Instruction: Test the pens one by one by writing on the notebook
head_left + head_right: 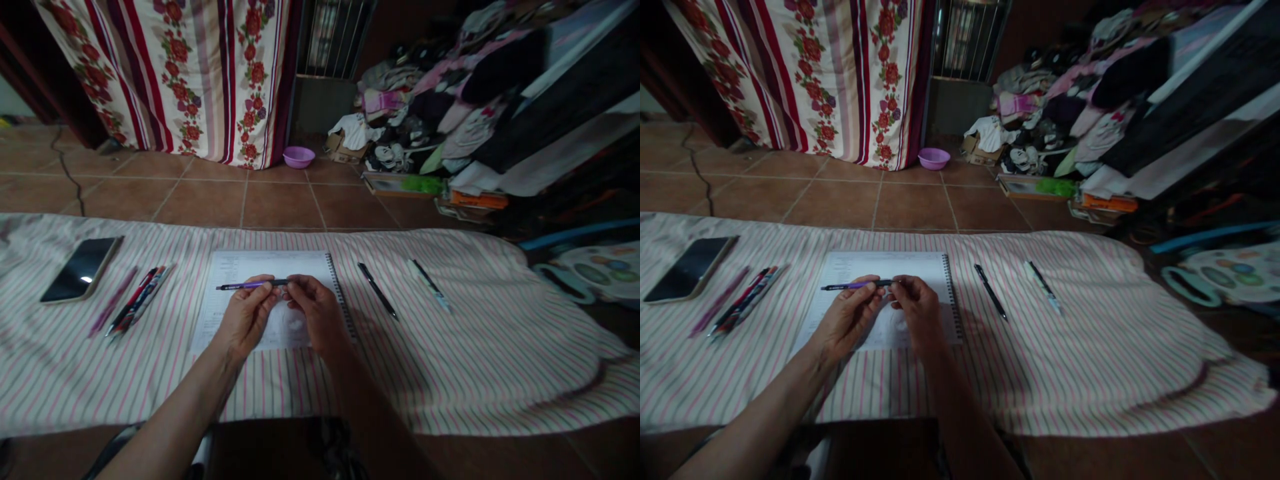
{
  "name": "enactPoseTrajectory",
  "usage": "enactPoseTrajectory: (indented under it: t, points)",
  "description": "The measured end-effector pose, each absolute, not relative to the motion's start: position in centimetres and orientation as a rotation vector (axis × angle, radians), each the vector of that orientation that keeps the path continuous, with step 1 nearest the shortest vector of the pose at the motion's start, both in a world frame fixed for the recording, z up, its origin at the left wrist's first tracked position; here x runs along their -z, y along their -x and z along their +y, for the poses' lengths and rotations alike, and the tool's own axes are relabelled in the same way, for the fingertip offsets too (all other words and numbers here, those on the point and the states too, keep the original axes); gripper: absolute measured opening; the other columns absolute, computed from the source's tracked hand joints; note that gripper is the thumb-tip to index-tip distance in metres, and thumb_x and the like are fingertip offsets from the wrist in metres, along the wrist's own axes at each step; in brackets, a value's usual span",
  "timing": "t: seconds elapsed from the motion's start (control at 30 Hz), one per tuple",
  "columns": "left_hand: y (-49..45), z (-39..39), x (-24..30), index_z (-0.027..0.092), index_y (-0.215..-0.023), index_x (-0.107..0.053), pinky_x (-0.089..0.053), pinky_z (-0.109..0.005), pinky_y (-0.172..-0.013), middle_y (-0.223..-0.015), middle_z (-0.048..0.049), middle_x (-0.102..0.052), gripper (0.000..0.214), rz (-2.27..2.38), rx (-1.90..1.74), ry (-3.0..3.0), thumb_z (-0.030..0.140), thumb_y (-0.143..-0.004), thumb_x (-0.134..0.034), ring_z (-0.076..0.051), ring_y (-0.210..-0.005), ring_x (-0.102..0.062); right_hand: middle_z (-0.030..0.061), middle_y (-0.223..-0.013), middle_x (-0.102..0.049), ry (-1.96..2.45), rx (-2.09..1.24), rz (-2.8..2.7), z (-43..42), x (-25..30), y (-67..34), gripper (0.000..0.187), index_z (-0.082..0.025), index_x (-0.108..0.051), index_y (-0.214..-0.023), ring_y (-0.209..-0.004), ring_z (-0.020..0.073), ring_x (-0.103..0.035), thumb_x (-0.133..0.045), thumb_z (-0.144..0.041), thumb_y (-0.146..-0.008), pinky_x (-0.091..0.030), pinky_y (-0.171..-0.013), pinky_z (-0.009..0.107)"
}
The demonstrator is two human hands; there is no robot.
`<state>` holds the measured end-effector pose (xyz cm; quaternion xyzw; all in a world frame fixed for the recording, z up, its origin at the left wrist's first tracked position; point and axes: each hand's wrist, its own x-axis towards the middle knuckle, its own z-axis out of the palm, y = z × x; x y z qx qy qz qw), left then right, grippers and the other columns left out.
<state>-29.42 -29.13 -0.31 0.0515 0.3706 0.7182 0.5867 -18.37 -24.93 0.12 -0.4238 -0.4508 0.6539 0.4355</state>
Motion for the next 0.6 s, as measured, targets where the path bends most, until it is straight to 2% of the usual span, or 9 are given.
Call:
enactPoseTrajectory:
  t: [0.6]
  points:
    - [28.77, -28.96, 0.21, 0.009, -0.074, -0.065, -0.053, -0.013, -0.061, -0.063, -0.0066, -0.066, 0.014, 0.808, -1.698, -0.043, -0.004, -0.071, -0.059, -0.009, -0.061, -0.064, 0.0003, -0.064, -0.066, 1.089, -1.605, -1.108, -24.74, 0.10, 18.26, 0.027, -0.017, -0.069, -0.080, -0.061, 0.0114, -0.059, -0.073, -0.036, -0.062, -0.046, -0.059, 0.025]
